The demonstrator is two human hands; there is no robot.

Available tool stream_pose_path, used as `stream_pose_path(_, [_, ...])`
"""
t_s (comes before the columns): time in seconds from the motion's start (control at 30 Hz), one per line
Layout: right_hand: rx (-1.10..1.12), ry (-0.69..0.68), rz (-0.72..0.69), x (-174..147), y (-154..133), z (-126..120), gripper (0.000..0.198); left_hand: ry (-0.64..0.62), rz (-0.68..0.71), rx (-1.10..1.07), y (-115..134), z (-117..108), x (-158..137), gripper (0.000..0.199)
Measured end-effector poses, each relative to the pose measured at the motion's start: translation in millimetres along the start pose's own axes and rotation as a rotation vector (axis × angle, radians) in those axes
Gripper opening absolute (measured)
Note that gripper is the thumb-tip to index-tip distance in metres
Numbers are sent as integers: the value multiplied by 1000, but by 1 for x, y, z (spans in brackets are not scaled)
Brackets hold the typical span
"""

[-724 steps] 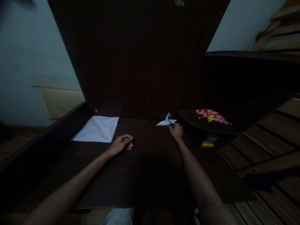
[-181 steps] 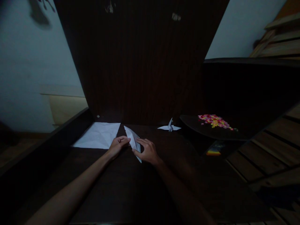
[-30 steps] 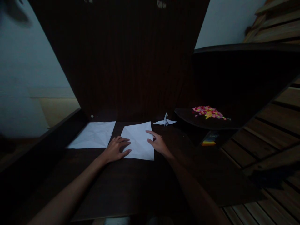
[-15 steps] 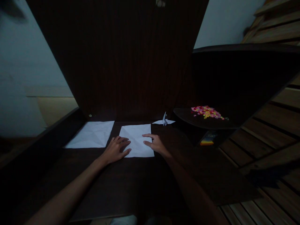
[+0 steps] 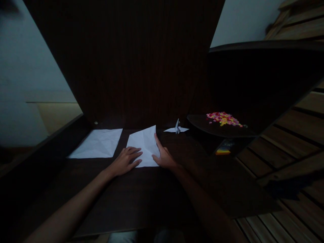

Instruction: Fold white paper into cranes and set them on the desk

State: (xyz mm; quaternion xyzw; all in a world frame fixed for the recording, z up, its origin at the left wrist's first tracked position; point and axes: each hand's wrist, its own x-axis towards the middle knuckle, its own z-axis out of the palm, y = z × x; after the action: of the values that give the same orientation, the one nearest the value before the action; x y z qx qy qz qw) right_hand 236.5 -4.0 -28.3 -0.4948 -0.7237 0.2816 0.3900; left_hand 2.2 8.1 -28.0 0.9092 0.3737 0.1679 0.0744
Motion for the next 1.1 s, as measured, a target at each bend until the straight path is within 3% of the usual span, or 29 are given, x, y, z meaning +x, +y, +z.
stream_pose_path(0.17, [-16,9,20,-2,-1,1,102,8,-9,-7,-1,2,0,43])
stream_pose_path(0.3, [-32,39,-60,-3,1,1,98,4,-10,-3,0,1,0,42])
stream_pose_path(0.43, [-79,-32,-128,-2,2,-1,66,13,-3,-2,0,1,0,42])
stream_pose_path(0.53, [-88,-161,-227,-1,1,-3,43,26,4,-1,-1,2,0,40])
stream_pose_path(0.67, [-118,-268,-295,1,0,-3,25,45,-18,-14,-1,2,0,27])
stream_pose_path(0.87, [-206,-208,-320,1,7,3,31,93,-86,-24,-1,-2,2,22])
stream_pose_path(1.1, [-235,-225,-306,1,4,5,27,71,9,-139,7,-2,0,34])
